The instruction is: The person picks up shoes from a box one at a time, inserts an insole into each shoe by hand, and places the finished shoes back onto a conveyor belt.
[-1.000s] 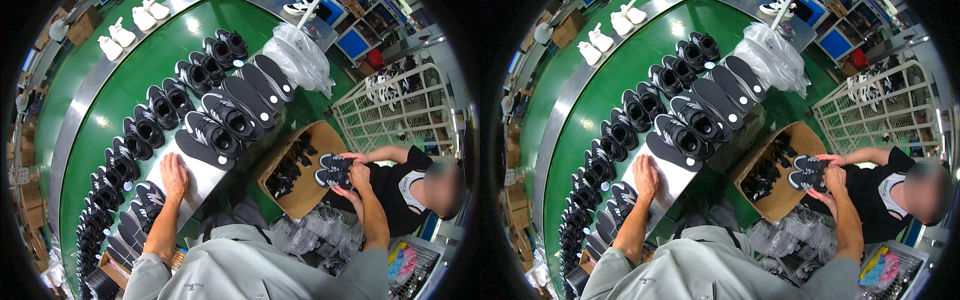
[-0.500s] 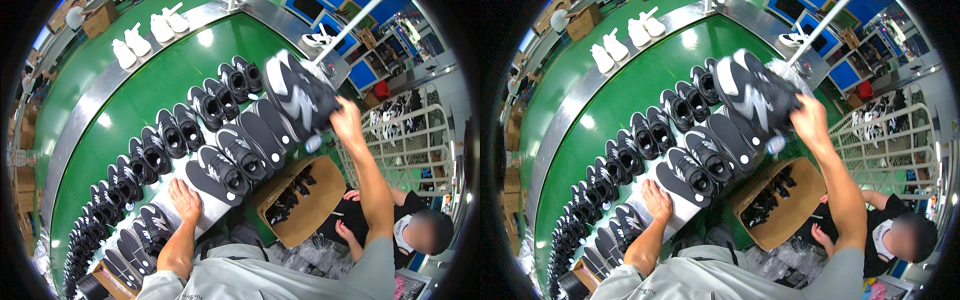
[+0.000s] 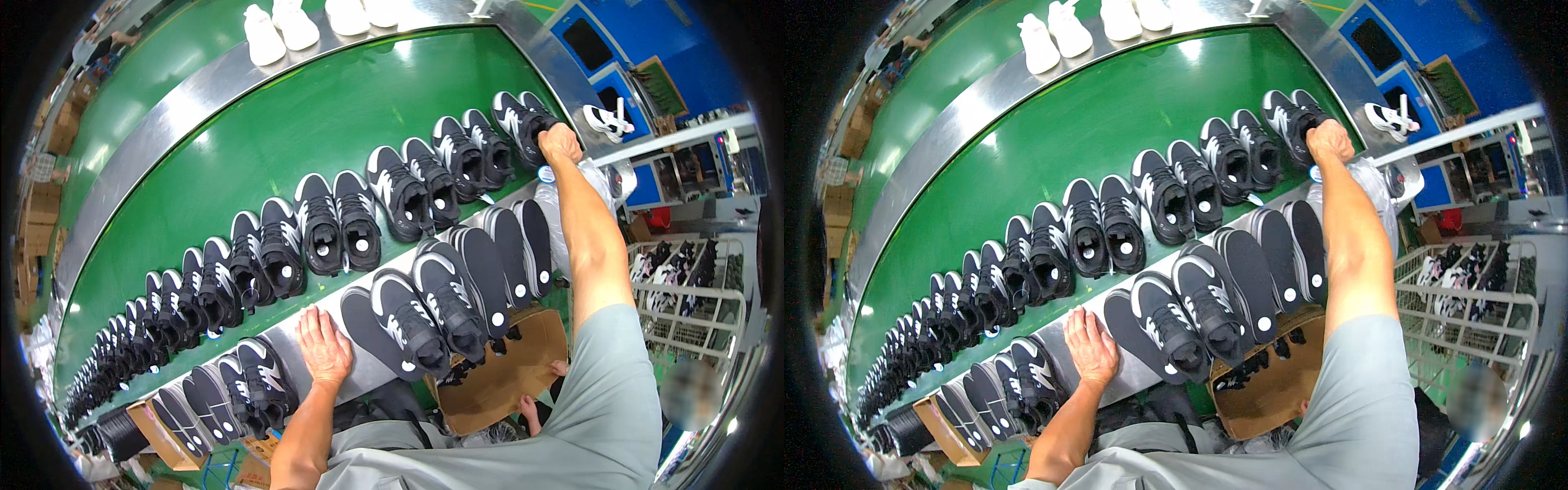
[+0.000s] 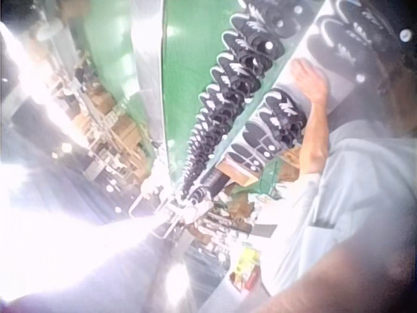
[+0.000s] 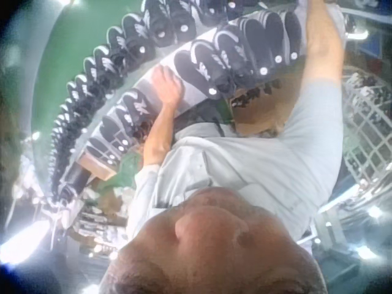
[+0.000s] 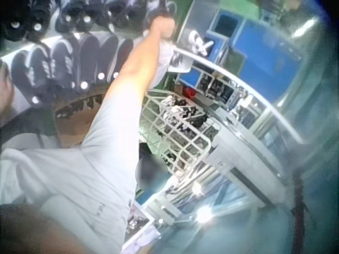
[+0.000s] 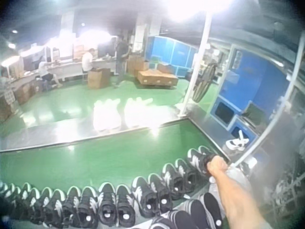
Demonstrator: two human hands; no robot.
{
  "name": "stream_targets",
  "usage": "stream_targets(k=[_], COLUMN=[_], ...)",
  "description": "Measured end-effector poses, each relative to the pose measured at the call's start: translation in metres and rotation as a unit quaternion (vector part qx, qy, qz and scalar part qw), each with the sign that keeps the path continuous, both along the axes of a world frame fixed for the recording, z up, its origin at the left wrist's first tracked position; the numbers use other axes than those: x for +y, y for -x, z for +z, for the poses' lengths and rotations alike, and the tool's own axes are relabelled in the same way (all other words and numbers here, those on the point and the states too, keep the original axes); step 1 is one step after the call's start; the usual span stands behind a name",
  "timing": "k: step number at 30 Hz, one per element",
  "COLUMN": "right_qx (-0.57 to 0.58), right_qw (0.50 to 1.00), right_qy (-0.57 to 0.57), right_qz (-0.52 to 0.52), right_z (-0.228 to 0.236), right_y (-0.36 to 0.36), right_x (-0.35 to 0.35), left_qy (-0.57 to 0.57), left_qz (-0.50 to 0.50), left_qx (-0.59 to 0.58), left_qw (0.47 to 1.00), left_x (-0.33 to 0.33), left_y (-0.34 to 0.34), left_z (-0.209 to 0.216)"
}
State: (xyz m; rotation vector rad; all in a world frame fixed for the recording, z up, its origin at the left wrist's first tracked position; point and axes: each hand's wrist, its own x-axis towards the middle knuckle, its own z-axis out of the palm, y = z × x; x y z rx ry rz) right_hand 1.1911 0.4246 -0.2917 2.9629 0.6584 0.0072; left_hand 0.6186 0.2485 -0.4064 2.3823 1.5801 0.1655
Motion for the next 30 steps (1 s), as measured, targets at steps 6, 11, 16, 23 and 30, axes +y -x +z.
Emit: stream_targets(k=[6, 11, 16, 23, 30], right_qx=[0.051, 0.076, -0.065, 0.263, 0.197], right_qw=[0.998, 0.989, 0.959, 0.817, 0.886], right_qy=[0.025, 0.011, -0.06, -0.447, -0.366], right_qz=[0.031, 0.123, 0.269, 0.25, 0.206], right_z=[-0.063, -0.048, -0.01, 0.153, 0.213], right_y=[-0.031, -0.04, -0.093, 0.129, 0.231], right_x=[-0.008, -0.014, -0.003, -0.078, -0.271], left_qy=[0.001, -0.033, -0.072, -0.063, -0.086], left_qz=[0.001, -0.01, -0.02, -0.018, -0.013], left_qx=[0.009, -0.01, 0.001, -0.014, -0.024], left_qw=[1.0, 0.999, 0.997, 0.998, 0.996], left_x=[0.001, 0.003, 0.006, 0.005, 0.006], left_y=[-0.003, -0.007, -0.015, -0.006, -0.002], left_z=[0.003, 0.006, -0.005, -0.01, -0.023])
